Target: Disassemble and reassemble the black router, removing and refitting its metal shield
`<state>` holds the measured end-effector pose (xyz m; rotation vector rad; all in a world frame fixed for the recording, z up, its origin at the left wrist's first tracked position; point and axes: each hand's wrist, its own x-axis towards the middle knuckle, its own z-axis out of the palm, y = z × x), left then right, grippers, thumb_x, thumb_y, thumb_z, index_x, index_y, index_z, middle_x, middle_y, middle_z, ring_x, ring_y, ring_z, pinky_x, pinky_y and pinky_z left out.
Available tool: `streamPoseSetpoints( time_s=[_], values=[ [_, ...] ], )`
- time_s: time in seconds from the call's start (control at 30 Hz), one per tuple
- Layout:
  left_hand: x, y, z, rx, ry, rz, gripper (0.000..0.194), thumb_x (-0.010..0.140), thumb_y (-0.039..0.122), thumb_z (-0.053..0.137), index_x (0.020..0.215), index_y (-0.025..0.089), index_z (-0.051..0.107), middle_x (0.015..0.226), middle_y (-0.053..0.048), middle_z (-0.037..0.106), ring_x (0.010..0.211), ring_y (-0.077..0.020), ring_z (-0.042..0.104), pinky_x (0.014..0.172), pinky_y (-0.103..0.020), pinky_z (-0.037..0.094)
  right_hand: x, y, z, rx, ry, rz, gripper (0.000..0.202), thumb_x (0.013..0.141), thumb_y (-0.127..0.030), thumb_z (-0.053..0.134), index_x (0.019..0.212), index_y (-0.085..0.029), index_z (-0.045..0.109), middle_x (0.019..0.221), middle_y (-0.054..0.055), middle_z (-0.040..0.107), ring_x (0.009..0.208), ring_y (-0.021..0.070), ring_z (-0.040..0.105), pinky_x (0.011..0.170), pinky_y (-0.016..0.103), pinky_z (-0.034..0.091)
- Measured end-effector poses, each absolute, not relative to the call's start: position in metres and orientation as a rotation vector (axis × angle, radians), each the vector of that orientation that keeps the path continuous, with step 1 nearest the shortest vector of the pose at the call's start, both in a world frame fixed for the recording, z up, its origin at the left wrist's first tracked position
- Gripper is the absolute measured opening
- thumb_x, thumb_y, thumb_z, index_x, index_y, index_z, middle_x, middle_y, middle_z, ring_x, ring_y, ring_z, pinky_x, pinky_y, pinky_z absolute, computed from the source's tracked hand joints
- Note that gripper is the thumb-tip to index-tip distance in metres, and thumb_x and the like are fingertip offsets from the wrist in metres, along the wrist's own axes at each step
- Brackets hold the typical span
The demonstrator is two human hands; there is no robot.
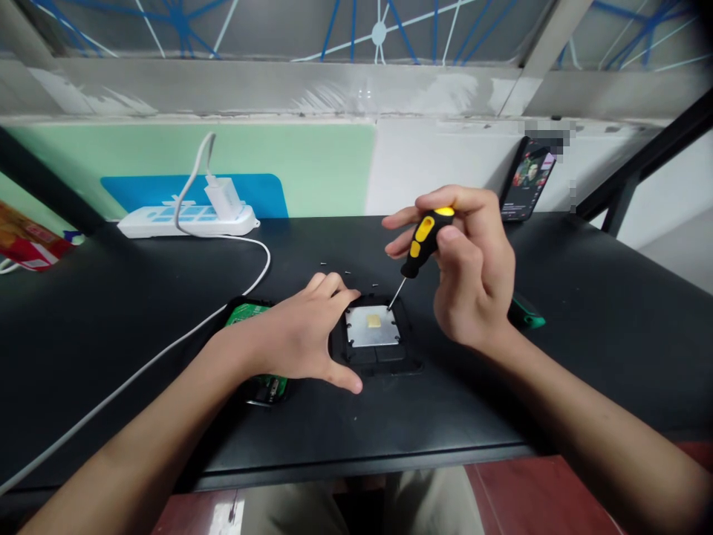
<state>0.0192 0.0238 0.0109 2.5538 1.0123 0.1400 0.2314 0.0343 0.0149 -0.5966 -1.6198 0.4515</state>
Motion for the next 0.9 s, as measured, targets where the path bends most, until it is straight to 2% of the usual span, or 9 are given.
streamPoseSetpoints(
  time_s=[0.17,0.3,0.43,0.57,0.73,0.9],
  values=[
    [0.0188,0.0236,0.0105,2.562,1.004,0.152,0.099,0.069,0.07,0.076,0.145,0.017,0.042,0.125,-0.013,0.048,0.119,-0.0347,0.044,0.1,-0.046,0.045,0.2327,0.0362,0.0133,-0.631,-1.609,0.383,0.02,0.102,-0.035,0.045,0.118,-0.03,0.057,0.113,0.003,0.068,0.082,0.0181,0.067,0.068,0.037,0.059],
    [0.0192,0.0232,0.0111,2.561,1.01,0.146,0.099,0.069,0.069,0.076,0.145,0.017,0.042,0.126,-0.014,0.048,0.12,-0.0353,0.044,0.101,-0.048,0.044,0.2344,0.0407,0.0125,-0.682,-1.607,0.224,0.023,0.095,-0.046,0.058,0.113,-0.03,0.061,0.107,0.003,0.059,0.082,0.0167,0.064,0.063,0.034,0.059],
    [0.0203,0.023,0.0123,2.555,1.023,0.134,0.099,0.068,0.07,0.076,0.145,0.017,0.042,0.127,-0.014,0.047,0.12,-0.0358,0.044,0.102,-0.048,0.044,0.2359,0.0418,0.0136,-0.714,-1.607,0.063,0.02,0.091,-0.041,0.067,0.108,-0.031,0.062,0.101,0.002,0.053,0.077,0.0152,0.062,0.064,0.033,0.061],
    [0.0207,0.0229,0.0135,2.556,1.019,0.114,0.099,0.069,0.069,0.076,0.145,0.015,0.043,0.125,-0.013,0.047,0.119,-0.0349,0.044,0.102,-0.047,0.044,0.2374,0.0404,0.0153,-0.769,-1.604,0.052,0.018,0.094,-0.037,0.064,0.11,-0.031,0.063,0.101,0.004,0.058,0.083,0.0175,0.064,0.07,0.036,0.061],
    [0.021,0.0226,0.0146,2.55,1.015,0.108,0.1,0.069,0.07,0.077,0.144,0.013,0.043,0.124,-0.013,0.047,0.119,-0.0342,0.043,0.104,-0.047,0.043,0.2361,0.0391,0.0144,-0.724,-1.621,0.257,0.025,0.099,-0.038,0.053,0.123,-0.034,0.056,0.104,0.003,0.065,0.088,0.0182,0.067,0.069,0.034,0.062],
    [0.0216,0.0229,0.0148,2.556,1.017,0.101,0.1,0.069,0.07,0.076,0.144,0.013,0.043,0.122,-0.012,0.047,0.117,-0.0335,0.044,0.102,-0.046,0.044,0.2346,0.0373,0.0126,-0.655,-1.608,0.382,0.023,0.104,-0.038,0.04,0.12,-0.032,0.056,0.109,0.003,0.07,0.09,0.0187,0.071,0.073,0.038,0.064]
  ],
)
